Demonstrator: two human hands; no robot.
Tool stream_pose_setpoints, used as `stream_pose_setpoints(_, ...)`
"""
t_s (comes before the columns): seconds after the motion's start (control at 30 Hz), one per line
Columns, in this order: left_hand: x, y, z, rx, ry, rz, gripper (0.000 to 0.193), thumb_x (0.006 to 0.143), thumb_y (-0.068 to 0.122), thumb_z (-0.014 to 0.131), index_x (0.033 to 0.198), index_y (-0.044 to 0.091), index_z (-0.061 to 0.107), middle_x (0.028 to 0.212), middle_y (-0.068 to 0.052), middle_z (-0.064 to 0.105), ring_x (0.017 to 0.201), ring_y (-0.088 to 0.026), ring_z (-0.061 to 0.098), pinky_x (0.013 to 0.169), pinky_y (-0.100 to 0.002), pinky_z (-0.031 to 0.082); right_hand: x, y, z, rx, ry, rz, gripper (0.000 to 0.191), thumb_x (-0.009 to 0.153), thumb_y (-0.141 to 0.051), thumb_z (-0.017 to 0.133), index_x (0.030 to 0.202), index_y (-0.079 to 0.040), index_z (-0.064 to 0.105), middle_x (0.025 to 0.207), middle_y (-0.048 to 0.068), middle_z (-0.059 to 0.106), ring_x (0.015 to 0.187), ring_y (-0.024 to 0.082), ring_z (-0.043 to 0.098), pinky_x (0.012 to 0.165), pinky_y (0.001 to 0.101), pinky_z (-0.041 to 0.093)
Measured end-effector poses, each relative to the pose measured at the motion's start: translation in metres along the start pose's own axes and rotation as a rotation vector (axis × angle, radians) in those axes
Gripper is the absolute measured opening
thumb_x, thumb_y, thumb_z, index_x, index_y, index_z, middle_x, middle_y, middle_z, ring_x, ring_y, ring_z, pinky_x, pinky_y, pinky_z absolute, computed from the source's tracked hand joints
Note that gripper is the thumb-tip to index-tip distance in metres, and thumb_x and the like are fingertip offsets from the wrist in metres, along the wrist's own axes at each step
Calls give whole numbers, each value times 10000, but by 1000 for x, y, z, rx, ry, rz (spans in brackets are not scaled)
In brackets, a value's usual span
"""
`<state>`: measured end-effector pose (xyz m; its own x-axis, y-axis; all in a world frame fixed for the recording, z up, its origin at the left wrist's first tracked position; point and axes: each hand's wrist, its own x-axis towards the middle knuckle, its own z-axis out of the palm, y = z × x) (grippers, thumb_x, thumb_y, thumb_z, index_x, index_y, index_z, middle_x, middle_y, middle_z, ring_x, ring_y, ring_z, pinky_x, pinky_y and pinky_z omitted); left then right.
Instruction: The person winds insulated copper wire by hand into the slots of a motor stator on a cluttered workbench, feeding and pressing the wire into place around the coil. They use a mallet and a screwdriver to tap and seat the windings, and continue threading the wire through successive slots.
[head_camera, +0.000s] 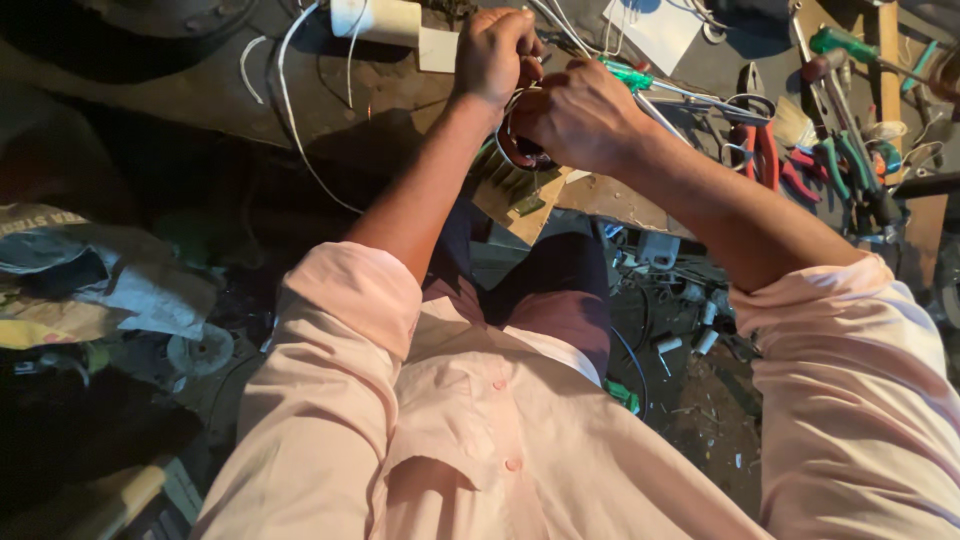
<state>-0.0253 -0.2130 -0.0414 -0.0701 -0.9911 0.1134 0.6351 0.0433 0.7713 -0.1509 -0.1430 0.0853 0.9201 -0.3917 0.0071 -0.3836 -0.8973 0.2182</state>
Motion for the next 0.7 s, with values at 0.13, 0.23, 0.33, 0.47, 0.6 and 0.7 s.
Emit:
stream_pose_setpoints(0.13,-1,1,1,-6,0,-9,362,937,215,549,609,61,536,602,-90,608,457,-173,590,455,-314,470,-4,-3,6,-12,-20,49,86,787,-168,692,838,-214,743,915,-8,718,852,194,711,671,362,542)
stream_pose_setpoints(0.23,-4,2,2,48,6,61,363,938,212,551,611,55,540,617,-91,614,475,-177,592,468,-322,483,-2,-4,10,16,-14,60,74,838,-132,690,848,-194,730,914,-5,707,852,204,704,679,374,537)
stream_pose_setpoints(0.33,-3,2,3,19,17,23,359,937,217,557,618,54,547,617,-90,612,475,-181,598,474,-324,480,-5,-7,-3,84,7,105,89,792,-105,697,851,-168,719,921,18,706,804,228,686,662,387,534)
stream_pose_setpoints(0.47,-3,0,1,-37,-14,91,357,949,198,566,626,46,548,631,-101,605,494,-176,560,500,-337,473,-24,-38,-55,420,38,250,91,874,-53,713,947,-108,711,927,45,708,741,267,663,578,420,478)
stream_pose_setpoints(0.6,-1,-3,1,-62,24,-89,343,916,208,563,609,57,544,575,-76,574,426,-154,514,415,-312,393,-52,-94,-107,928,108,-120,219,746,-35,642,956,-86,674,972,85,710,893,317,715,766,412,577)
stream_pose_setpoints(0.7,3,1,4,85,-38,-38,352,894,211,570,581,49,590,529,-66,568,418,-151,516,418,-314,387,-65,-125,-108,954,-4,-165,144,920,-106,740,1024,-27,677,1042,139,716,939,339,710,794,412,575)
